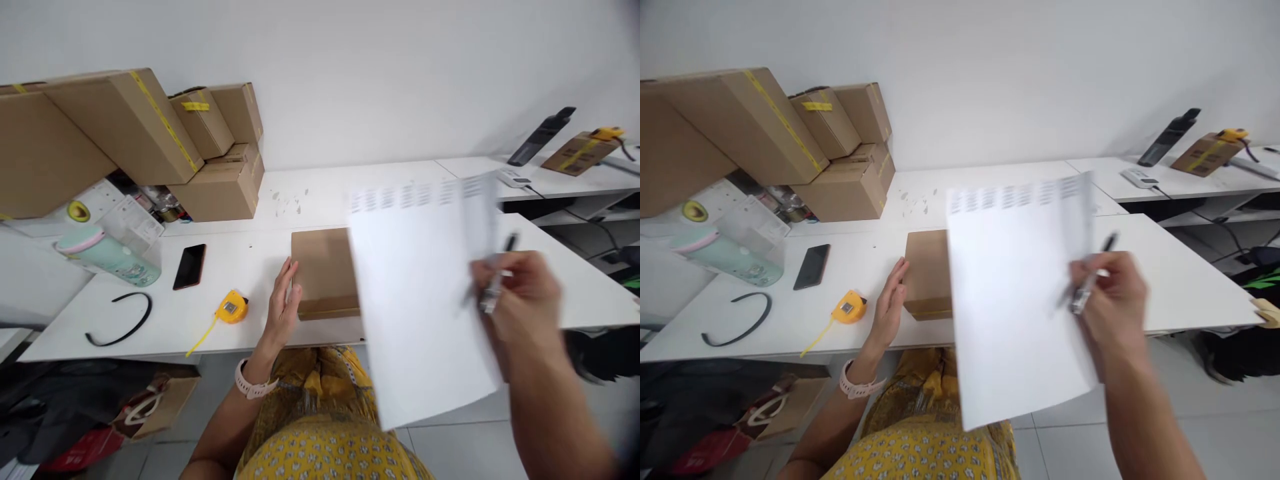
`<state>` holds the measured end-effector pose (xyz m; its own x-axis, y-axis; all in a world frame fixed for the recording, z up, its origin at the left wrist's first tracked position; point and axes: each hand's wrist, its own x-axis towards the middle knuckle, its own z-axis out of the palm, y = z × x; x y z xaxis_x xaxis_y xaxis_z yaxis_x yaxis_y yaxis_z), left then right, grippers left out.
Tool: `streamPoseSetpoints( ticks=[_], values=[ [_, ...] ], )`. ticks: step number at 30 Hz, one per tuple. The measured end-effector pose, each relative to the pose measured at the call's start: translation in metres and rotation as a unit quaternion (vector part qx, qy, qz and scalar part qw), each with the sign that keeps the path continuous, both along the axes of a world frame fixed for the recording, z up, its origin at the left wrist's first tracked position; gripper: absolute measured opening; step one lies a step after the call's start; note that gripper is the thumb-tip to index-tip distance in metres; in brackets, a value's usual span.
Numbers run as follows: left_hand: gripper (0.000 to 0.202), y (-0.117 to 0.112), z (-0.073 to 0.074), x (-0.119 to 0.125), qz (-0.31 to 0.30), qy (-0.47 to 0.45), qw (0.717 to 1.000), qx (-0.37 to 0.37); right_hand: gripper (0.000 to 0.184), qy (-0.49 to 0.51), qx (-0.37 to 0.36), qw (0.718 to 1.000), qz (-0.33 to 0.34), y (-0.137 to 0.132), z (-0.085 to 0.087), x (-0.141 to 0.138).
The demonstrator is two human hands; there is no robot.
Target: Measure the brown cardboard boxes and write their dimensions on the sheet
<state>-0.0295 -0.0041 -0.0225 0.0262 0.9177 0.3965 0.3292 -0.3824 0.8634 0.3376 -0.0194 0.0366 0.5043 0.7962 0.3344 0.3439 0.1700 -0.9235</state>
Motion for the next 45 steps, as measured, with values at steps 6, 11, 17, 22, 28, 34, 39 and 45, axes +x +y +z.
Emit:
streamPoseSetpoints(
  ticks=[6,11,17,22,28,34,39,45],
  values=[
    [0.047,-0.002,0.045,-0.006,0.030,0.070,0.983,0.169,0.031,0.029,-0.113,0.978,0.175,0.020,-0.009,-0.075],
    [0.064,0.008,0.064,0.023,-0.167,0.305,0.922,0.169,0.028,0.000,-0.114,0.978,0.173,0.013,-0.014,-0.079],
    [0.093,0.028,0.054,0.058,-0.288,0.476,0.823,0.113,0.033,-0.176,-0.109,0.973,0.105,0.000,-0.007,-0.068],
    [0.090,0.033,0.052,0.061,-0.291,0.484,0.818,0.107,0.043,-0.206,0.049,0.977,-0.021,0.016,0.024,-0.053],
    [0.088,0.039,0.062,0.071,-0.299,0.507,0.805,0.072,0.058,0.032,-0.008,0.954,0.297,0.070,0.045,-0.077],
    [0.094,0.026,0.068,0.090,-0.237,0.505,0.825,0.091,0.041,0.087,-0.097,0.948,0.290,0.123,0.015,-0.096],
    [0.086,0.010,0.064,0.116,-0.114,0.562,0.811,0.120,0.043,0.049,-0.121,0.951,0.280,0.131,0.004,-0.087],
    [0.083,0.010,0.057,0.143,-0.046,0.579,0.806,0.117,0.042,0.014,-0.132,0.954,0.268,0.121,0.005,-0.080]
  ],
)
